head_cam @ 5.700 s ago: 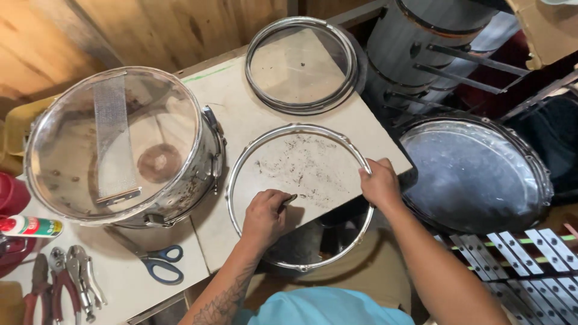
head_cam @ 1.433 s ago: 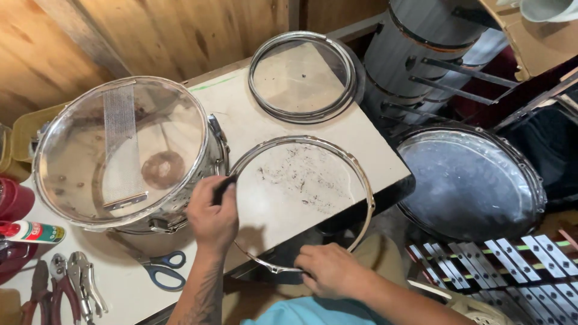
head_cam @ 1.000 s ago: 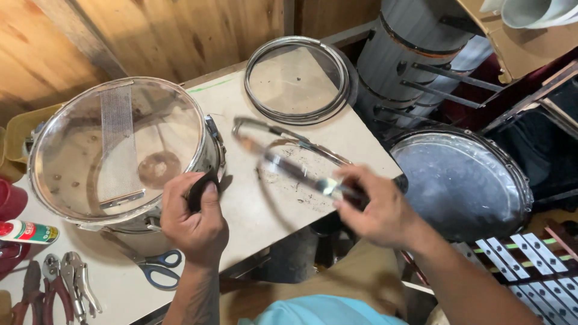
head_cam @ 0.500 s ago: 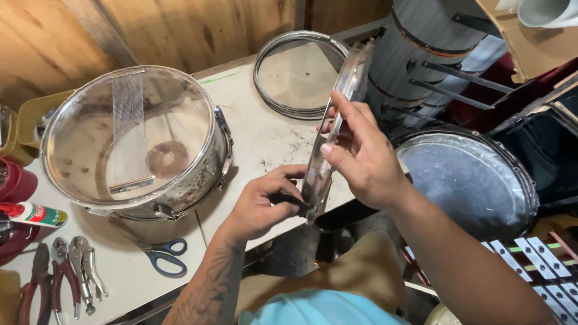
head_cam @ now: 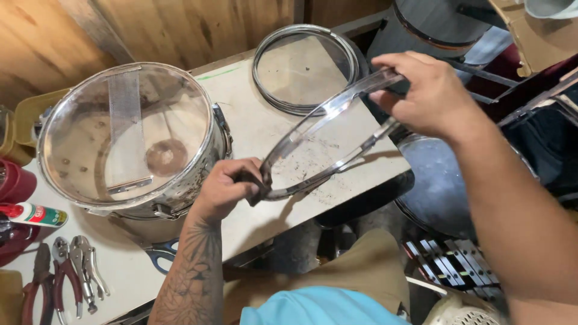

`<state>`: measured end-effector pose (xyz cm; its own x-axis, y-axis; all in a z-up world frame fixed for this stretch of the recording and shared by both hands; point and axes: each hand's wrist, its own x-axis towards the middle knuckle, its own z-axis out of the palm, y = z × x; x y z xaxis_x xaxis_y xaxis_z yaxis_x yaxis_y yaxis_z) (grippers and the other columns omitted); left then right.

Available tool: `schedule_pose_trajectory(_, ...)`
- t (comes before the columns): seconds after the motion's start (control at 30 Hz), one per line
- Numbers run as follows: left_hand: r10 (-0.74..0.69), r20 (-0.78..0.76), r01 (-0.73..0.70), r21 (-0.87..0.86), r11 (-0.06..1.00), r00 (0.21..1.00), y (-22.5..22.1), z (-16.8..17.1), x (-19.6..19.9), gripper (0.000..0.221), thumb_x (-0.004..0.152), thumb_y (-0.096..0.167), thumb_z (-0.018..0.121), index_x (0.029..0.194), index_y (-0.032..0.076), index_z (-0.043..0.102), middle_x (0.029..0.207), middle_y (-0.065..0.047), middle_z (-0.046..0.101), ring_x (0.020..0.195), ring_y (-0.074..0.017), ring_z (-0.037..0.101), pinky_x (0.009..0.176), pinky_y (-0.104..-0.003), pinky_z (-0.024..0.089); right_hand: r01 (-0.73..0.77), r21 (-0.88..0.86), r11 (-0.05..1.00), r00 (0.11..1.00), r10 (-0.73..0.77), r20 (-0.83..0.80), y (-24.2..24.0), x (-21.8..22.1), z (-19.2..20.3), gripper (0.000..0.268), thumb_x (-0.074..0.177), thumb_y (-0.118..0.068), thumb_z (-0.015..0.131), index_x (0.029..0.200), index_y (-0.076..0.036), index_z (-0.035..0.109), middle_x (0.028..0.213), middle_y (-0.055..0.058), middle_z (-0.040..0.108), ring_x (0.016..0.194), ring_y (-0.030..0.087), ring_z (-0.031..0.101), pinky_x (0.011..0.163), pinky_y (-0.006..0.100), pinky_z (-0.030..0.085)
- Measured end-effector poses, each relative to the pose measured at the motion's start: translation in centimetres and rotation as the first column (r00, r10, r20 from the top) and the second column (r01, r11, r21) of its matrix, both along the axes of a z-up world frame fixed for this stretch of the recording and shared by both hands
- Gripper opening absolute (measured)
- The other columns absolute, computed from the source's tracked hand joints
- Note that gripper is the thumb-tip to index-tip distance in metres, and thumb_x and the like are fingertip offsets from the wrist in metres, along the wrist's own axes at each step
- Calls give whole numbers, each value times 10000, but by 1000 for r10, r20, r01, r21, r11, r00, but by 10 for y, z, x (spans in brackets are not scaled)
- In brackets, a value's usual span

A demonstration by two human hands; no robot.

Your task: Inspect and fit metal hoops onto a drum shell

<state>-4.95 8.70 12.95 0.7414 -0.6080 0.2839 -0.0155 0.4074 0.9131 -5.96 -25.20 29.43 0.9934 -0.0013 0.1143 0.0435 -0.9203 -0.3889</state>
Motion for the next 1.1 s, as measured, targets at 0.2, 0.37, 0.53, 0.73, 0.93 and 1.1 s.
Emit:
schedule_pose_trajectory(0.2,579,139,-596,215,774,803,5,-13,8,297,838,4,603,1105,-3,732,1181,-143,752,1066,-206,704,865,-314,606,21,280,960,999,-9,-45,-29,-21,-19,513,792,29,803,1266,-161,752,1017,72,780,887,131,707,869,219,531)
schedule_pose_trajectory(0.37,749,454,-875,291,387,483,-15,-19,8,195,902,129,643,1048,71,759,1066,-66,768,973,-175,694,829,-320,576,-240,377,895,965,178,193,-36,-40,-47,605,770,-101,890,1342,-96,691,824,42,641,691,91,545,670,210,463)
schedule_pose_trajectory(0.53,639,747,-928,-79,363,186,-50,-56,8,81,970,-6,591,1010,-16,661,906,-130,671,835,-243,631,745,-348,546,-270,289,918,950,206,234,-16,-42,-32,507,885,-178,825,1366,-105,683,773,4,560,644,99,451,624,233,404)
schedule_pose_trajectory(0.73,420,664,-777,443,446,619,-79,-138,0,260,883,39,699,1134,85,750,1024,-68,705,909,-201,688,838,-312,627,-91,197,976,987,63,147,0,-21,-11,410,972,-277,649,1367,-173,686,1312,55,722,907,129,673,806,291,481)
schedule_pose_trajectory(0.93,83,753,-712,573,407,653,-101,-160,6,314,846,178,699,1151,126,753,969,-97,644,922,-324,598,717,-463,557,-42,156,987,981,12,192,-6,-6,-16,420,1012,-253,545,1387,-97,655,1340,101,690,1242,271,629,1025,397,456)
schedule_pose_trajectory(1.1,-134,915,-801,399,446,381,-124,-183,48,389,831,84,609,1211,64,691,930,-133,560,825,-339,533,693,-471,489,-87,69,994,922,54,383,-18,4,-32,365,1043,-218,573,1354,-70,694,1275,131,722,1174,307,671,995,401,485)
